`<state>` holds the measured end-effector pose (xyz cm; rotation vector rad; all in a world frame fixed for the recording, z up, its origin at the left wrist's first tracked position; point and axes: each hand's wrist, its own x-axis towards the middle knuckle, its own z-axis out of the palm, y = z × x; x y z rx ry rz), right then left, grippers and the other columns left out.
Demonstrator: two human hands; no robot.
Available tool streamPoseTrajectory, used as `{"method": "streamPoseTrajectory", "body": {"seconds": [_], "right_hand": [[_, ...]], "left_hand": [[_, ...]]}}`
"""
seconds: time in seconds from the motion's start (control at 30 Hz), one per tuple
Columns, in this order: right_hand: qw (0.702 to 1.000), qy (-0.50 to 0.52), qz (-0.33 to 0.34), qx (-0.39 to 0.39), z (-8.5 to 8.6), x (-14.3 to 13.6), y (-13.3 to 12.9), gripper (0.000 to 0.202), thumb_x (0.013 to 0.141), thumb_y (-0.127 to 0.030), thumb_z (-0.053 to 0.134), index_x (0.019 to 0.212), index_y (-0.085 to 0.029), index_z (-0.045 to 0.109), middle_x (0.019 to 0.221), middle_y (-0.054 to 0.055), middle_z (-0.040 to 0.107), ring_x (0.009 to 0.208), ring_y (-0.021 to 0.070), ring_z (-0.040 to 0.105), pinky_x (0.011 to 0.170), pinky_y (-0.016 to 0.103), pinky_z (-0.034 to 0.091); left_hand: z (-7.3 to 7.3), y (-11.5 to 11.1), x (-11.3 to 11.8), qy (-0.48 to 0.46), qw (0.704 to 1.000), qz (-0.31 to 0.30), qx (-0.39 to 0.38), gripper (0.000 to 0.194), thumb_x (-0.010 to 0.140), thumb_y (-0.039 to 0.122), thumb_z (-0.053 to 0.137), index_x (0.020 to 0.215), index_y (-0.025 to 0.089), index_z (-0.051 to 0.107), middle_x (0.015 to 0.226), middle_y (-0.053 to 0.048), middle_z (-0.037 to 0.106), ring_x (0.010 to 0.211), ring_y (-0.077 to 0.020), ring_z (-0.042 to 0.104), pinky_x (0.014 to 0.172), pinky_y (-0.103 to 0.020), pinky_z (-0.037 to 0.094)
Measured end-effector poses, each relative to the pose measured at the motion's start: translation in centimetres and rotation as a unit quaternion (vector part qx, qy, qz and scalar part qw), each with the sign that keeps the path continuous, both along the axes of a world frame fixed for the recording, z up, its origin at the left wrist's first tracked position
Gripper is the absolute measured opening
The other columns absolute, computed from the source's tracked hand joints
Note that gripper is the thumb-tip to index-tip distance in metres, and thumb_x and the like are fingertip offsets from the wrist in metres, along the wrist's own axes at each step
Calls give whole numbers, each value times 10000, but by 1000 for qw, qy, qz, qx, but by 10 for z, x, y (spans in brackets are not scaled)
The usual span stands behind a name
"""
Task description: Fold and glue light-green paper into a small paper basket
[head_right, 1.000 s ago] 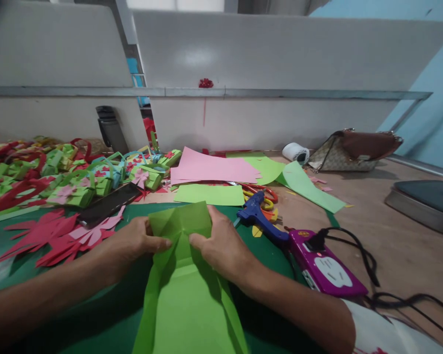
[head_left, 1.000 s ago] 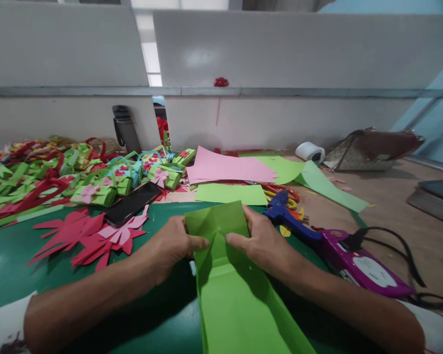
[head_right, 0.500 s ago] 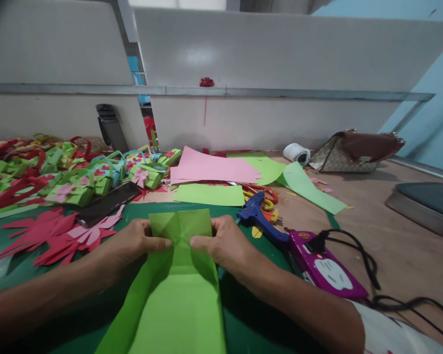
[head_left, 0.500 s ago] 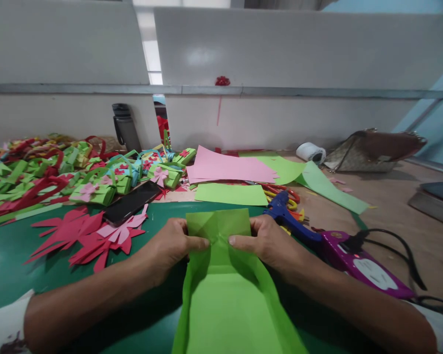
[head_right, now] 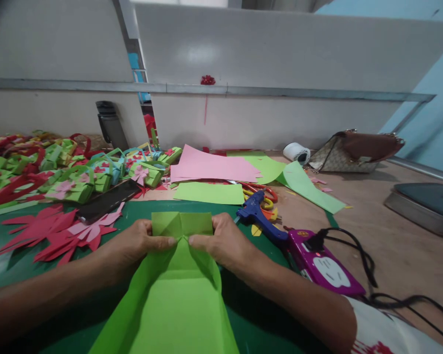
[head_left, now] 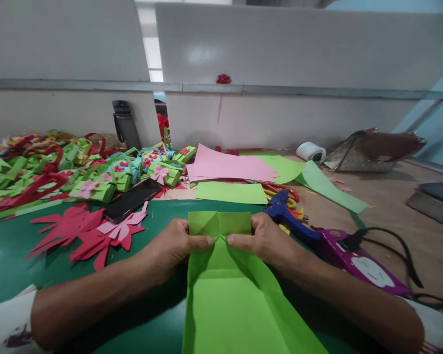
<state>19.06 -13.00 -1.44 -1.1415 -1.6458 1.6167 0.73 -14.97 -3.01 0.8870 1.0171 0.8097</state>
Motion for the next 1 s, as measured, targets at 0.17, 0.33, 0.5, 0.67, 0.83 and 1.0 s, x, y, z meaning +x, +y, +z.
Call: {"method": "streamPoseTrajectory", "body": {"seconds": [0.17,0.33,0.5,0.67,0.83,1.0], "right_hand": [[1000,-11,12,18,0,-1,0,156,676,-163,603,806,-166,689,661,-17,624,546,99,532,522,214,431],[999,-13,13,27,1,-1,1,34,659,-167,603,680,-164,630,626,-32,562,532,91,473,509,217,385],[996,-40,39,74,5,1,1,109,688,-156,550,579,-157,544,553,-54,425,505,75,353,467,211,292],[989,-68,52,118,6,6,-1,192,691,-117,497,507,-160,463,512,-73,301,493,63,239,441,219,185],[992,-34,21,117,7,6,-2,174,697,-107,525,720,-162,688,618,-36,561,546,89,424,499,220,339],[987,-41,-2,156,11,5,-3,101,667,-113,632,723,-152,706,696,7,674,625,119,560,566,216,435]], "left_hand": [[0,1,2,-17,1000,11,-9,244,625,132,723,865,108,690,707,-88,718,607,-213,669,602,-309,532],[1,0,3,-29,999,14,-5,293,612,102,712,905,116,694,722,-76,721,616,-202,664,611,-298,527],[0,2,1,-40,999,5,-9,278,607,86,681,881,128,702,726,-63,721,631,-207,663,634,-310,516],[2,3,0,-36,999,5,-5,206,585,41,621,752,125,708,691,-42,712,598,-177,640,621,-286,495],[8,3,-2,-34,999,-15,23,216,574,1,587,716,113,706,624,-29,693,539,-136,606,557,-229,456],[13,4,-3,-16,1000,3,3,142,587,66,661,705,138,695,601,-27,694,490,-130,597,515,-226,449]]}}
